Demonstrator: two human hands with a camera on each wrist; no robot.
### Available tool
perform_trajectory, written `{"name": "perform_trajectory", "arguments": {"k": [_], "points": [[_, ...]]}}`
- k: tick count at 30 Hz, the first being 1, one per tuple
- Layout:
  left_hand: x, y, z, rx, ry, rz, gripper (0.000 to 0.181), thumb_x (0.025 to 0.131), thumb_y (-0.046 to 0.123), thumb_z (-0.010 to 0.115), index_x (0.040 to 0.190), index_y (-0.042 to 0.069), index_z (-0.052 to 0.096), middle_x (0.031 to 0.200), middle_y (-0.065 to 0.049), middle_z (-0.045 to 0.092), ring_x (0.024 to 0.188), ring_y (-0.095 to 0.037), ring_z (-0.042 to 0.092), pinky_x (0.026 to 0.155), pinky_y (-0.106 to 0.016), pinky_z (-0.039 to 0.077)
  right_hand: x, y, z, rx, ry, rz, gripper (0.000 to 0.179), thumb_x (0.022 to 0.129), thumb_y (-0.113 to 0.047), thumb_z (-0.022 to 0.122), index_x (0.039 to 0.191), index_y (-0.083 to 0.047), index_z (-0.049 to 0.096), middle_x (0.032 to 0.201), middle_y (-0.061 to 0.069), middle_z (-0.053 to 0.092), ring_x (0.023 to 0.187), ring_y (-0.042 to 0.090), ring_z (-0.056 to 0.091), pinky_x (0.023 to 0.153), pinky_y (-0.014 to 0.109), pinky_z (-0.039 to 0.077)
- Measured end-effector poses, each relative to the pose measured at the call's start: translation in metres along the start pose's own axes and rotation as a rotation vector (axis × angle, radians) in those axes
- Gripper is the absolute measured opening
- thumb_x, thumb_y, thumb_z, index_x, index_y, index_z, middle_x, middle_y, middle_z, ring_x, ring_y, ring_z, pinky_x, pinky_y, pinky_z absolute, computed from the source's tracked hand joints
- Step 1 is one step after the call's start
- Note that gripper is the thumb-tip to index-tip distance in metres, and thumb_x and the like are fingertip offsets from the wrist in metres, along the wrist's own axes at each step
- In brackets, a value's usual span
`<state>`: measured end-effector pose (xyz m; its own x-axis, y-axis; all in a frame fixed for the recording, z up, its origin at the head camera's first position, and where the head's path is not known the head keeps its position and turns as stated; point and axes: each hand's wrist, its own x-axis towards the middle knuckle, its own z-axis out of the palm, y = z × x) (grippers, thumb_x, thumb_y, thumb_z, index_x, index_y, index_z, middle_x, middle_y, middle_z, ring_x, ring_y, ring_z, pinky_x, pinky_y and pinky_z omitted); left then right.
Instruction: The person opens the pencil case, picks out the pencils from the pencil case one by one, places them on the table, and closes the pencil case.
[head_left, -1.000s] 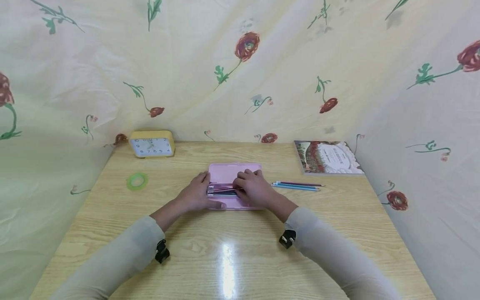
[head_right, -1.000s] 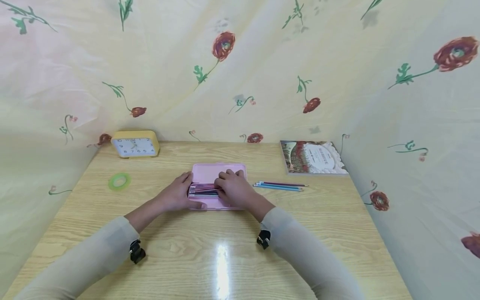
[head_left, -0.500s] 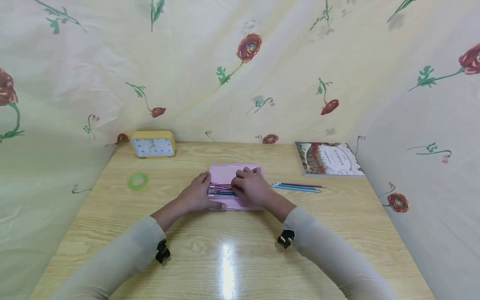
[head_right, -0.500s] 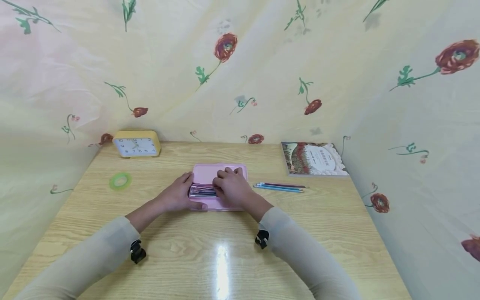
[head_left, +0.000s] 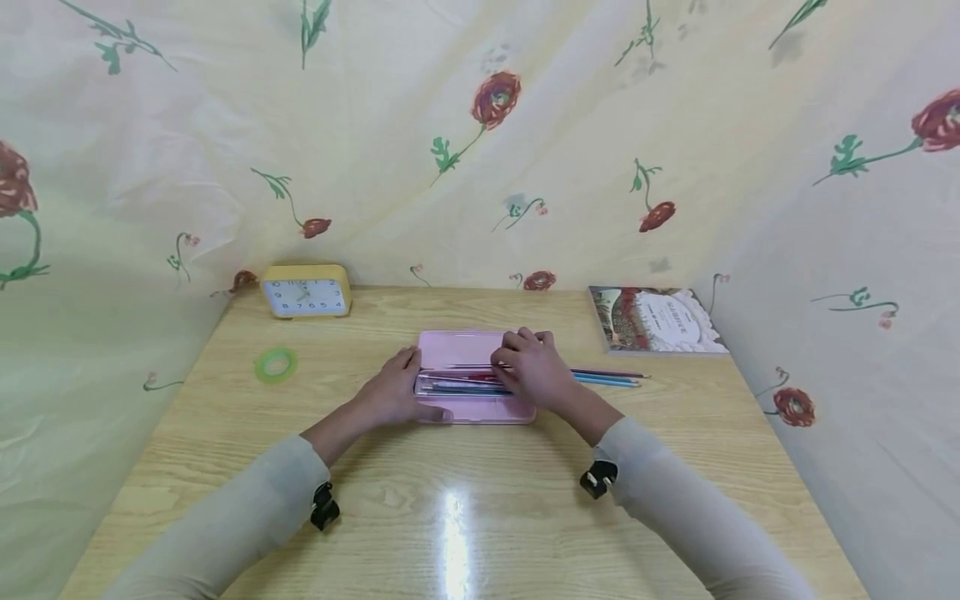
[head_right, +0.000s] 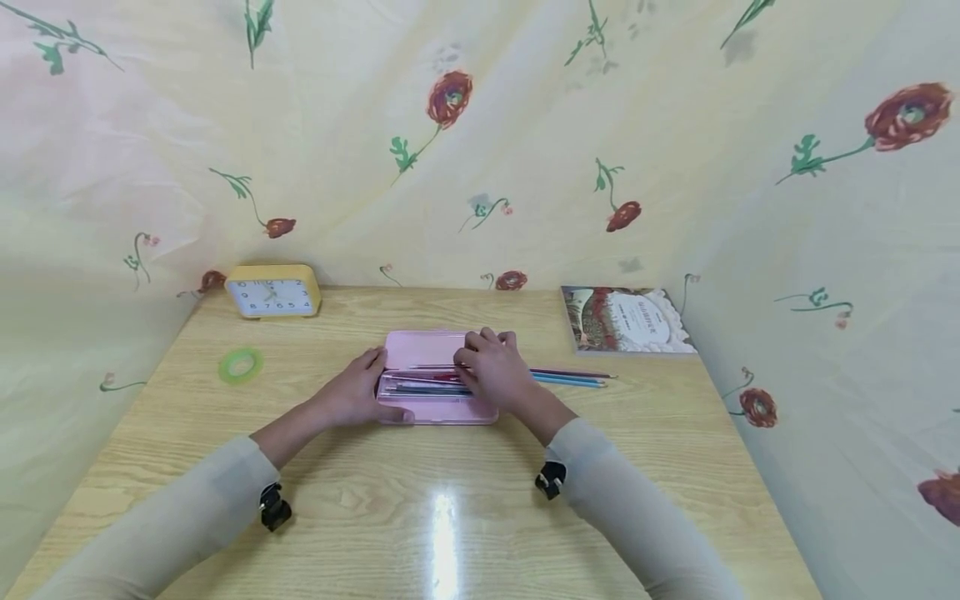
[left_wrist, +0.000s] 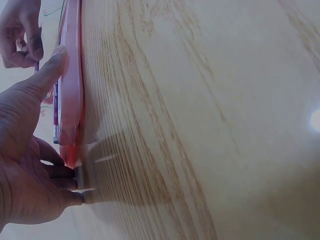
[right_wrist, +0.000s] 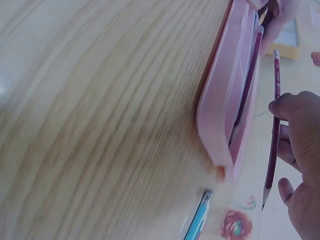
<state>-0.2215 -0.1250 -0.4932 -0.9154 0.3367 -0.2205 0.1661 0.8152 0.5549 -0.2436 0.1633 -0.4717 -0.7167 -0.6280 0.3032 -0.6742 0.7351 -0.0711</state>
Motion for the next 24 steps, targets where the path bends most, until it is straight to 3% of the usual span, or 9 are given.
{"name": "perform_trajectory", "arguments": {"k": [12,19,24], "points": [[-0.001,0.000,0.000,0.022,-0.017,-0.018,0.140,0.082,0.070,0.089,0.174,-0.005,0.014,0.185,-0.025,0.014,0.172,-0.046,0.016,0.135,-0.064,0.030,-0.031,0.037,-0.010,-0.008,0.007,0.071,0.005,0.101,-0.017,0.082,0.106,-0.016,0.081,0.100,0.002,0.069,0.091,0.027,0.057,0.095,0.070,0.053],[-0.001,0.000,0.000,0.024,-0.027,-0.016,0.142,0.082,0.072,0.088,0.175,-0.004,0.013,0.185,-0.024,0.013,0.172,-0.046,0.015,0.135,-0.064,0.031,-0.055,0.062,-0.014,-0.012,0.028,0.094,0.006,0.099,-0.013,0.083,0.104,-0.015,0.080,0.099,0.004,0.071,0.088,0.029,0.058,0.084,0.065,0.052],[-0.001,-0.001,0.000,0.024,-0.025,-0.012,0.141,0.083,0.072,0.088,0.175,-0.004,0.012,0.185,-0.025,0.013,0.172,-0.046,0.016,0.134,-0.065,0.031,-0.074,0.076,-0.017,-0.034,-0.001,0.135,0.009,0.097,-0.012,0.085,0.104,-0.015,0.081,0.099,0.004,0.072,0.086,0.027,0.056,0.078,0.061,0.050]]}}
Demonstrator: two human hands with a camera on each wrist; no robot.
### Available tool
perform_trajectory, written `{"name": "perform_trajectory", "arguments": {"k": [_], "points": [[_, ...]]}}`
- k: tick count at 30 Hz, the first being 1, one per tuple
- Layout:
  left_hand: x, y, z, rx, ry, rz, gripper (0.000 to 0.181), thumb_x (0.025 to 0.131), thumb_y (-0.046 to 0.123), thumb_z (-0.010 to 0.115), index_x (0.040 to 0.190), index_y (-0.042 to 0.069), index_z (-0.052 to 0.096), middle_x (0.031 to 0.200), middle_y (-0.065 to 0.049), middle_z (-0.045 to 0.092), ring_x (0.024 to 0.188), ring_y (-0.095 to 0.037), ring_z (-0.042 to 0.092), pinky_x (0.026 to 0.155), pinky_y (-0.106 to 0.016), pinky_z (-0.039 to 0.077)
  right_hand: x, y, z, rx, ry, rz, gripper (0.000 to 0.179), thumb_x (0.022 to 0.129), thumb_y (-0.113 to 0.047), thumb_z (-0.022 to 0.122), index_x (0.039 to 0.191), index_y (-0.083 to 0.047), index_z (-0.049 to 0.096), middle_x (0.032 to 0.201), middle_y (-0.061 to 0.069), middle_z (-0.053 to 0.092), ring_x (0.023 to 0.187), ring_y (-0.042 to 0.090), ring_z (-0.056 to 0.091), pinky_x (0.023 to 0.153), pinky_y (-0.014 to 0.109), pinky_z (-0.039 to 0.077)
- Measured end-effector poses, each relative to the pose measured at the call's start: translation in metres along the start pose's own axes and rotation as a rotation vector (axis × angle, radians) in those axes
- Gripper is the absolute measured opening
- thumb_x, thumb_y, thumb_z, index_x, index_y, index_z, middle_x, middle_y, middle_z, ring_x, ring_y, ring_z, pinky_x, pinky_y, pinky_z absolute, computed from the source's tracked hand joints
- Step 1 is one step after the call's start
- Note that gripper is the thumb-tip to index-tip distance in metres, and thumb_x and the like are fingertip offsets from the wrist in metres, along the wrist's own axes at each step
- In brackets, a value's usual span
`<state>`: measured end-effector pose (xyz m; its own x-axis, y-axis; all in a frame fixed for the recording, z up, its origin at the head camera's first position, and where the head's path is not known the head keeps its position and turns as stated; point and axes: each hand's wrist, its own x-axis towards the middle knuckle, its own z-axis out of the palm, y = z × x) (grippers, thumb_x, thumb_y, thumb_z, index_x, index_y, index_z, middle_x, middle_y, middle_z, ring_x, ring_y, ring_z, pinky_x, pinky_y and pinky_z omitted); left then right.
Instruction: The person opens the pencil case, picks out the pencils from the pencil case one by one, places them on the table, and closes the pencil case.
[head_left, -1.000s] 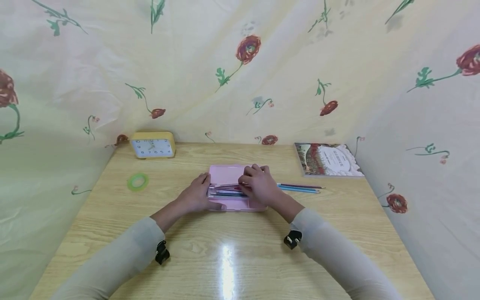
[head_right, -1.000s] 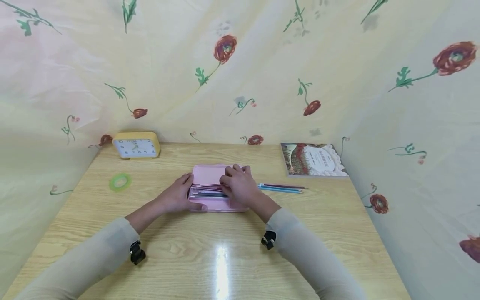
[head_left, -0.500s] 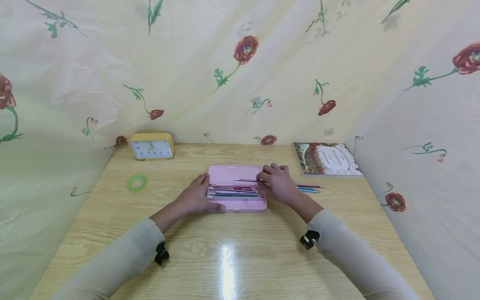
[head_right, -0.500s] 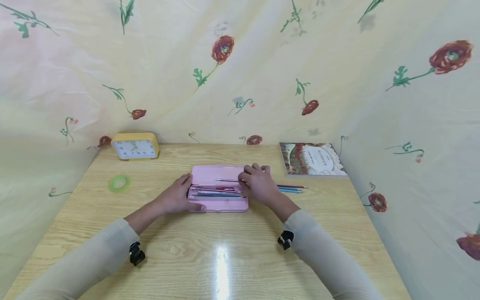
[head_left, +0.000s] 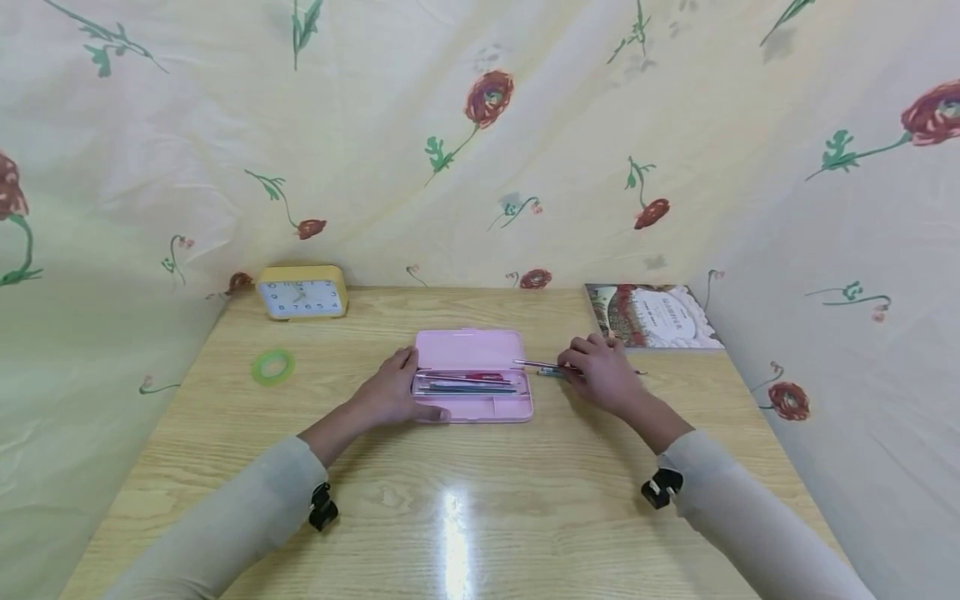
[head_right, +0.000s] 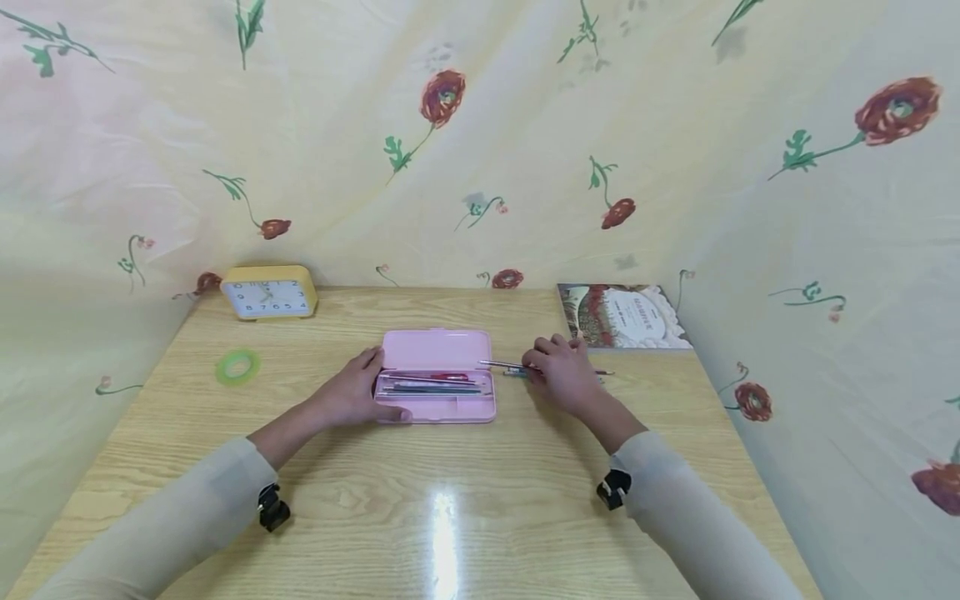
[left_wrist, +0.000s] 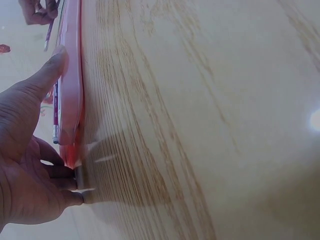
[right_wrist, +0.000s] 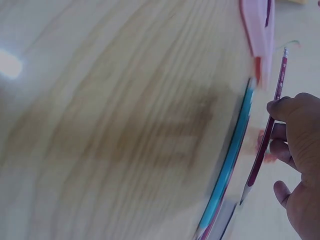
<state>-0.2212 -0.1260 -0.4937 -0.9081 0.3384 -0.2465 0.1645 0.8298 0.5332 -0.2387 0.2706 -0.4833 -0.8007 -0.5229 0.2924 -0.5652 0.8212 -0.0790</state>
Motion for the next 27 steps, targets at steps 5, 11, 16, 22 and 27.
{"name": "perform_trajectory", "arguments": {"k": [5,11,16,22,27], "points": [[-0.001,-0.001,0.000,-0.014,0.007,-0.004,0.140,0.082,0.071,0.088,0.175,-0.003,0.014,0.184,-0.026,0.014,0.171,-0.047,0.018,0.133,-0.066,0.032,-0.016,0.012,-0.001,-0.025,-0.016,0.027,0.011,0.095,-0.012,0.087,0.105,-0.015,0.082,0.098,0.004,0.071,0.087,0.027,0.056,0.077,0.058,0.047],[-0.001,-0.002,0.001,-0.013,0.003,-0.010,0.141,0.082,0.072,0.089,0.175,-0.003,0.014,0.184,-0.026,0.014,0.171,-0.048,0.018,0.133,-0.066,0.033,-0.028,0.018,0.004,-0.084,0.005,0.001,0.011,0.094,-0.016,0.089,0.103,-0.016,0.082,0.096,0.004,0.069,0.089,0.027,0.057,0.076,0.057,0.046],[0.000,-0.002,0.001,-0.007,-0.005,-0.007,0.141,0.083,0.071,0.088,0.175,-0.004,0.012,0.185,-0.025,0.013,0.172,-0.046,0.016,0.135,-0.064,0.031,-0.030,0.019,0.005,-0.098,0.009,0.002,0.011,0.095,-0.017,0.089,0.104,-0.016,0.082,0.096,0.004,0.067,0.090,0.028,0.056,0.079,0.061,0.047],[0.001,-0.001,0.000,-0.011,-0.008,-0.009,0.142,0.082,0.072,0.088,0.175,-0.003,0.012,0.185,-0.025,0.013,0.172,-0.046,0.015,0.135,-0.064,0.030,-0.030,0.021,0.005,-0.079,-0.011,0.024,0.011,0.096,-0.016,0.088,0.105,-0.016,0.082,0.096,0.005,0.066,0.091,0.028,0.056,0.081,0.064,0.048],[0.003,-0.001,0.000,-0.017,-0.006,-0.006,0.142,0.082,0.071,0.089,0.175,-0.004,0.012,0.185,-0.026,0.014,0.172,-0.047,0.016,0.134,-0.065,0.031,-0.030,0.023,0.005,-0.072,-0.016,0.028,0.011,0.096,-0.016,0.087,0.105,-0.016,0.081,0.097,0.005,0.066,0.091,0.028,0.056,0.080,0.063,0.047]]}}
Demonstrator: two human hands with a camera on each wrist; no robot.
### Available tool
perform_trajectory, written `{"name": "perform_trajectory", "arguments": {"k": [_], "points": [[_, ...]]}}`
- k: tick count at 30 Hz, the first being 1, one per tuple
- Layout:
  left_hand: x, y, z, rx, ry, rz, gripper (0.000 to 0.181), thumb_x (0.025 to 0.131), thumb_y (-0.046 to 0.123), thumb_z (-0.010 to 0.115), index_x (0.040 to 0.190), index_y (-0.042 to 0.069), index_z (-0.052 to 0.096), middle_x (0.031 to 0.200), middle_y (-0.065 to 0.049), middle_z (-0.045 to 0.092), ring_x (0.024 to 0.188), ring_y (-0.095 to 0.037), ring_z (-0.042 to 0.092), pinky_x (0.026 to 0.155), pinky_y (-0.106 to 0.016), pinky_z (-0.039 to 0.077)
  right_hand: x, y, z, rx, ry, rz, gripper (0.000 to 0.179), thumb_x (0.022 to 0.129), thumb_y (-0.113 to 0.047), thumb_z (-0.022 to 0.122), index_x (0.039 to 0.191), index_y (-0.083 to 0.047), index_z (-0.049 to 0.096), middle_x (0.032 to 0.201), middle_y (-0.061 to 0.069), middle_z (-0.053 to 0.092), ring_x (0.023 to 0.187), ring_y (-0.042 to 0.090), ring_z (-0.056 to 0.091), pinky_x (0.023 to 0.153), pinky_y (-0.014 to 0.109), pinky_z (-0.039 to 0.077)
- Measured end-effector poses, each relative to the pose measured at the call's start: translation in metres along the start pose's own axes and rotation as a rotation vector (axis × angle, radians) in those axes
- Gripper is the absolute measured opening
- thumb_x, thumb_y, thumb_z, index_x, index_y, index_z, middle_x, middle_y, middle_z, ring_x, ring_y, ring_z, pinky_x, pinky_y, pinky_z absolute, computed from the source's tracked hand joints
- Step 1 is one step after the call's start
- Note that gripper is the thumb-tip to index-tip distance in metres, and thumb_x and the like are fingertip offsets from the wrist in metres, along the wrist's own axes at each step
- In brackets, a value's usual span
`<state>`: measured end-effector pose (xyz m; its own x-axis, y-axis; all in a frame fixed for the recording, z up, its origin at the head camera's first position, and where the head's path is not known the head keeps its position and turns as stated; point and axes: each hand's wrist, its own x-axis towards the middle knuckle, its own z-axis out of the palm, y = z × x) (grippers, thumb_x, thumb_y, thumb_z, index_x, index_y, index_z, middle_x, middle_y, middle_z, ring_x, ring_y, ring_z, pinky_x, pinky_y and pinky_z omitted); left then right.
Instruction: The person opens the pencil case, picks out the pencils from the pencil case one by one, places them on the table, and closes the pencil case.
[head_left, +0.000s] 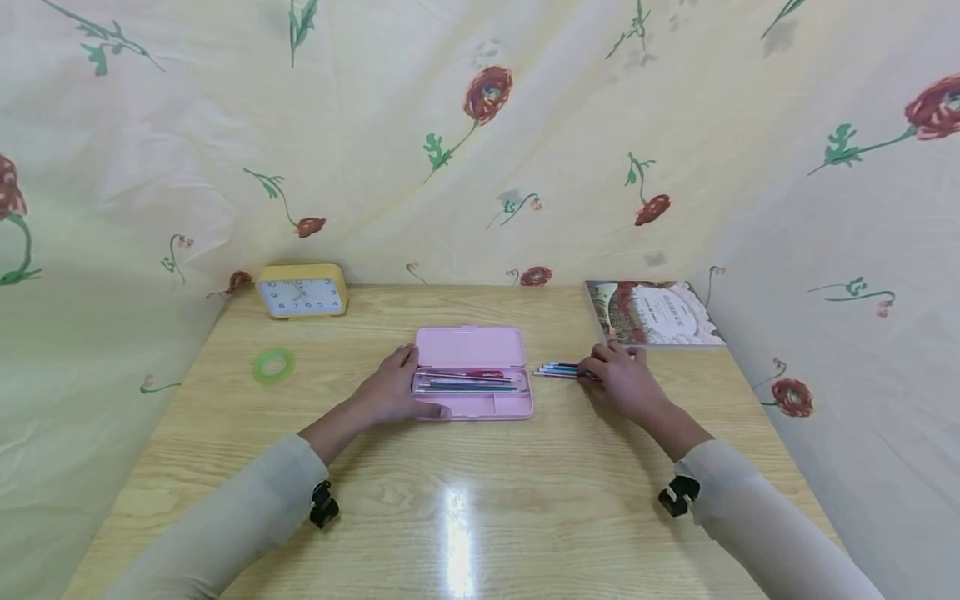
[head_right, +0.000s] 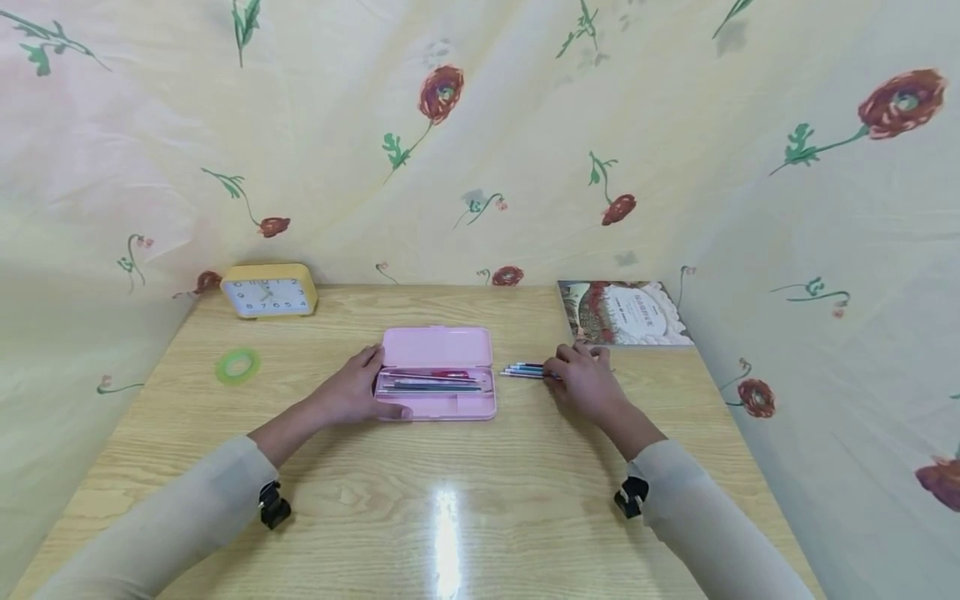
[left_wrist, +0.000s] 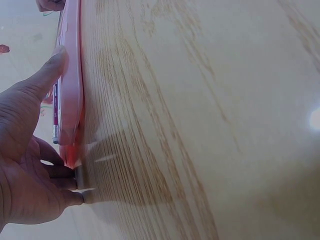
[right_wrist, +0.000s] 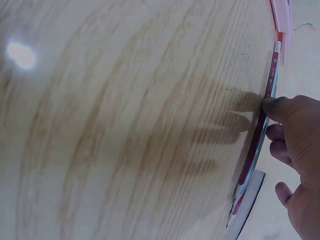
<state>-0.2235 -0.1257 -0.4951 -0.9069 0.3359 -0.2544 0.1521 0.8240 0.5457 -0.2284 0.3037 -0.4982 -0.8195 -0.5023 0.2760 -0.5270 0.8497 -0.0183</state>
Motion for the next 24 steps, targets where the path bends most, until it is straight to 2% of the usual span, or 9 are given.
{"name": "perform_trajectory", "arguments": {"k": [6,11,16,21,24], "points": [[0.001,-0.002,0.001,0.005,0.007,0.008,0.142,0.082,0.073,0.088,0.175,-0.004,0.012,0.184,-0.026,0.014,0.172,-0.047,0.016,0.134,-0.065,0.031,0.003,0.000,0.000,0.021,0.005,-0.003,0.012,0.096,-0.016,0.088,0.106,-0.016,0.081,0.096,0.006,0.067,0.088,0.028,0.055,0.079,0.062,0.046],[0.001,-0.003,0.002,-0.003,0.011,0.005,0.143,0.081,0.074,0.088,0.175,-0.003,0.013,0.185,-0.025,0.013,0.172,-0.046,0.016,0.135,-0.064,0.031,0.013,-0.008,-0.002,0.043,0.010,-0.016,0.014,0.097,-0.018,0.087,0.109,-0.014,0.081,0.098,0.007,0.069,0.087,0.027,0.055,0.080,0.058,0.045],[0.000,-0.002,0.002,-0.029,0.015,0.007,0.144,0.079,0.073,0.090,0.176,-0.002,0.014,0.185,-0.024,0.014,0.172,-0.046,0.017,0.135,-0.065,0.030,0.028,-0.030,-0.005,0.079,-0.010,-0.030,0.014,0.100,-0.019,0.084,0.111,-0.012,0.082,0.103,0.008,0.071,0.090,0.029,0.058,0.084,0.062,0.048],[-0.002,0.000,0.000,-0.016,0.010,0.012,0.143,0.080,0.071,0.090,0.175,-0.004,0.014,0.184,-0.025,0.015,0.171,-0.047,0.018,0.134,-0.065,0.031,0.046,-0.058,-0.003,0.144,-0.014,-0.068,0.012,0.101,-0.021,0.082,0.111,-0.013,0.083,0.105,0.006,0.072,0.094,0.028,0.061,0.095,0.070,0.053],[-0.001,-0.001,0.000,-0.010,0.004,0.016,0.143,0.081,0.072,0.090,0.175,-0.004,0.013,0.184,-0.026,0.015,0.171,-0.047,0.019,0.134,-0.065,0.032,0.056,-0.074,0.001,0.172,-0.021,-0.089,0.011,0.101,-0.023,0.083,0.110,-0.015,0.083,0.105,0.003,0.072,0.095,0.026,0.060,0.098,0.070,0.053]]}}
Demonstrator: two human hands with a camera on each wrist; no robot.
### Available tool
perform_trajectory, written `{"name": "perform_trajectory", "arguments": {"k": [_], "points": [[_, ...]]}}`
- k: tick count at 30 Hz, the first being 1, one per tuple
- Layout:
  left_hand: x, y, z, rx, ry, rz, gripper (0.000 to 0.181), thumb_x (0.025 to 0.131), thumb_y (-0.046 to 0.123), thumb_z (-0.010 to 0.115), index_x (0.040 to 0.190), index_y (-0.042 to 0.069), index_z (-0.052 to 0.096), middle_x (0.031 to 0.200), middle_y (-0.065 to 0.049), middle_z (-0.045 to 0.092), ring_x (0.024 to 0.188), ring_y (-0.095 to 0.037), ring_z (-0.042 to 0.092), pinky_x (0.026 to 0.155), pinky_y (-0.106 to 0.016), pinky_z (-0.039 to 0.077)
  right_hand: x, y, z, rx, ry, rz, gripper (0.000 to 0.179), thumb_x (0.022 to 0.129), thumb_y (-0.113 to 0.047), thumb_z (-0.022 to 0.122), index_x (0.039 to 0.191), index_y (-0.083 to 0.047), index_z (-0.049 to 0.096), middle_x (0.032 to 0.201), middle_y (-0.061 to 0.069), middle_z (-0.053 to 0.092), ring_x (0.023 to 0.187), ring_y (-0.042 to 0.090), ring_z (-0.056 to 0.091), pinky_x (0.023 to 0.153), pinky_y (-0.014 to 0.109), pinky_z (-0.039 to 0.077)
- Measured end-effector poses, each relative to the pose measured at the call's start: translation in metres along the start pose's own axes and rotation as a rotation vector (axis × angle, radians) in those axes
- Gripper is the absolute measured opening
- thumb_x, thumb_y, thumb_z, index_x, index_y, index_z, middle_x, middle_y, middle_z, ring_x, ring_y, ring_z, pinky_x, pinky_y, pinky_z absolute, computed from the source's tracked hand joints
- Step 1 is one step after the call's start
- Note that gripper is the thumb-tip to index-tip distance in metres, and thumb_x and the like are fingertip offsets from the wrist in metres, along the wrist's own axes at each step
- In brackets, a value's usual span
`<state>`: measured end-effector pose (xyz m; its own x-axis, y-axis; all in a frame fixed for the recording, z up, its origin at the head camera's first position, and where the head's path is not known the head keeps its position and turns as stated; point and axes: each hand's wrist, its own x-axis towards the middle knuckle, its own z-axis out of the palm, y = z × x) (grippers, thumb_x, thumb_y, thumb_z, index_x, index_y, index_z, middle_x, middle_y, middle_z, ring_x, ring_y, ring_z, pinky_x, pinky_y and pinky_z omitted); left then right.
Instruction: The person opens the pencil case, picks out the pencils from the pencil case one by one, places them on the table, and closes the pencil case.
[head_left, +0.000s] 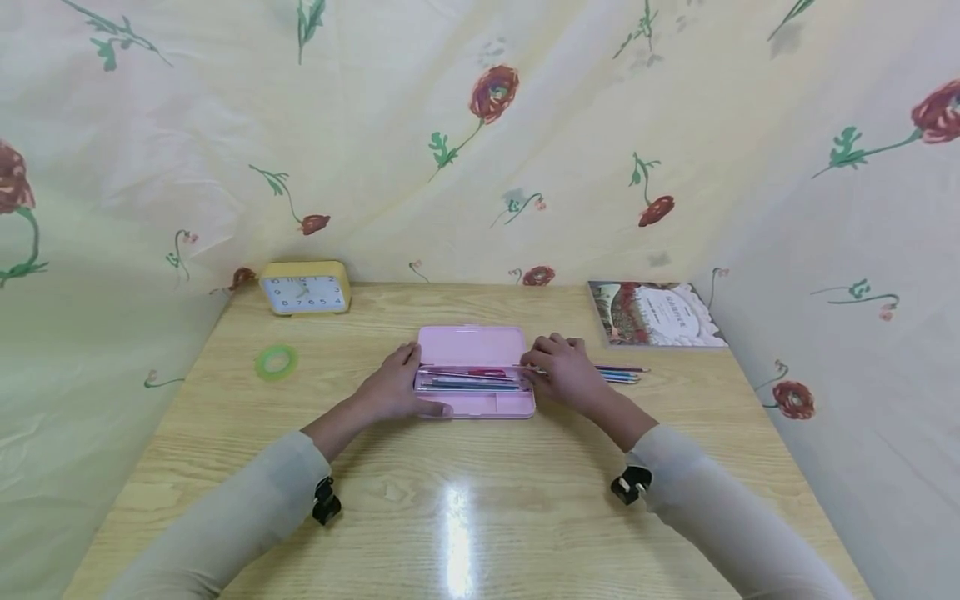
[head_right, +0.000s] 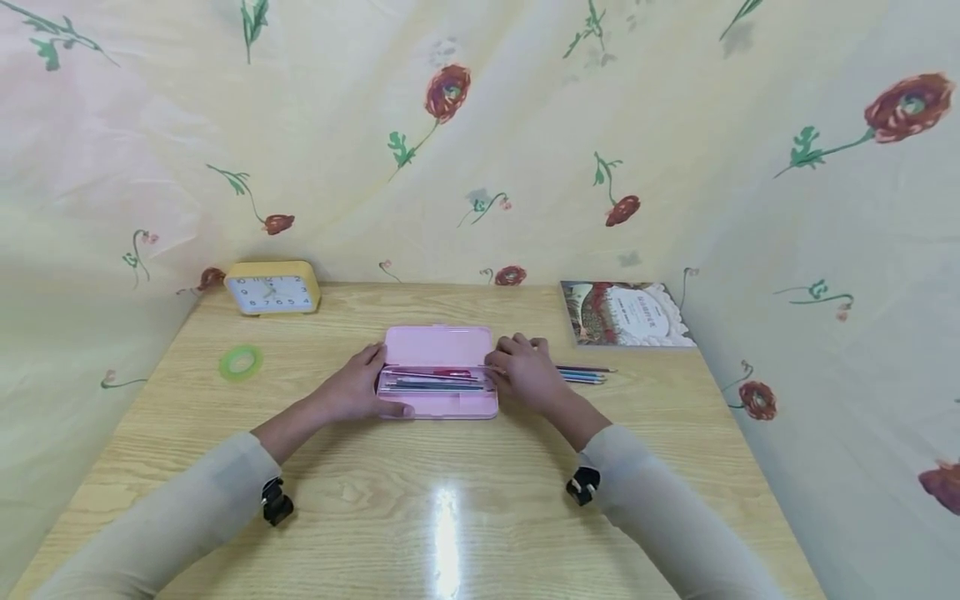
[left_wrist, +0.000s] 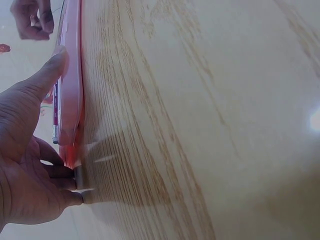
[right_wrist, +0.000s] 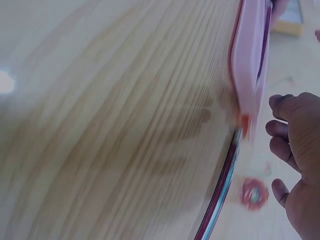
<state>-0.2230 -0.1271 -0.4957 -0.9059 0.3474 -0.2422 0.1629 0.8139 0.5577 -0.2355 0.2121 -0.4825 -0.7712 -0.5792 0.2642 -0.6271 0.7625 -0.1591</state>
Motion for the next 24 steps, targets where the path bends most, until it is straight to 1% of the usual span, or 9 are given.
{"name": "perform_trajectory", "arguments": {"k": [4,8,11,13,17,24], "points": [[0.001,-0.001,0.000,0.005,-0.002,0.004,0.143,0.082,0.072,0.089,0.175,-0.005,0.011,0.184,-0.027,0.015,0.171,-0.047,0.018,0.134,-0.065,0.032,0.014,-0.018,0.007,0.022,-0.026,-0.046,0.010,0.103,-0.023,0.082,0.110,-0.016,0.083,0.104,0.002,0.072,0.096,0.024,0.058,0.098,0.067,0.052],[0.001,-0.002,0.001,0.007,0.002,-0.002,0.143,0.081,0.072,0.089,0.175,-0.005,0.013,0.184,-0.026,0.015,0.171,-0.047,0.018,0.134,-0.065,0.033,0.026,-0.032,0.016,0.005,-0.033,-0.102,0.012,0.103,-0.024,0.081,0.111,-0.015,0.082,0.103,0.002,0.071,0.096,0.024,0.058,0.095,0.065,0.054],[0.000,-0.001,0.001,0.000,-0.001,0.006,0.143,0.081,0.073,0.089,0.174,-0.006,0.014,0.184,-0.027,0.015,0.171,-0.048,0.019,0.133,-0.065,0.033,0.031,-0.038,0.022,-0.028,-0.054,-0.106,0.013,0.104,-0.025,0.081,0.112,-0.016,0.083,0.103,0.001,0.071,0.095,0.023,0.058,0.094,0.061,0.055],[0.000,-0.001,0.002,0.001,-0.005,0.013,0.143,0.081,0.073,0.088,0.174,-0.006,0.013,0.184,-0.027,0.015,0.171,-0.048,0.019,0.134,-0.065,0.033,0.033,-0.042,0.025,-0.041,-0.084,-0.096,0.014,0.104,-0.025,0.080,0.114,-0.016,0.083,0.103,0.000,0.070,0.095,0.022,0.057,0.094,0.059,0.054],[0.000,-0.001,0.002,0.017,0.001,0.002,0.143,0.081,0.072,0.089,0.175,-0.005,0.013,0.184,-0.026,0.016,0.171,-0.047,0.019,0.133,-0.064,0.034,0.037,-0.046,0.029,-0.056,-0.123,-0.081,0.016,0.108,-0.028,0.075,0.117,-0.016,0.083,0.106,0.000,0.069,0.097,0.022,0.057,0.096,0.059,0.053],[-0.001,0.001,0.000,0.004,0.006,-0.011,0.143,0.081,0.072,0.090,0.175,-0.004,0.014,0.184,-0.026,0.015,0.171,-0.047,0.019,0.134,-0.064,0.033,0.040,-0.048,0.029,-0.039,-0.132,-0.053,0.015,0.108,-0.026,0.074,0.116,-0.016,0.083,0.104,0.000,0.068,0.097,0.023,0.057,0.100,0.061,0.052]]}}
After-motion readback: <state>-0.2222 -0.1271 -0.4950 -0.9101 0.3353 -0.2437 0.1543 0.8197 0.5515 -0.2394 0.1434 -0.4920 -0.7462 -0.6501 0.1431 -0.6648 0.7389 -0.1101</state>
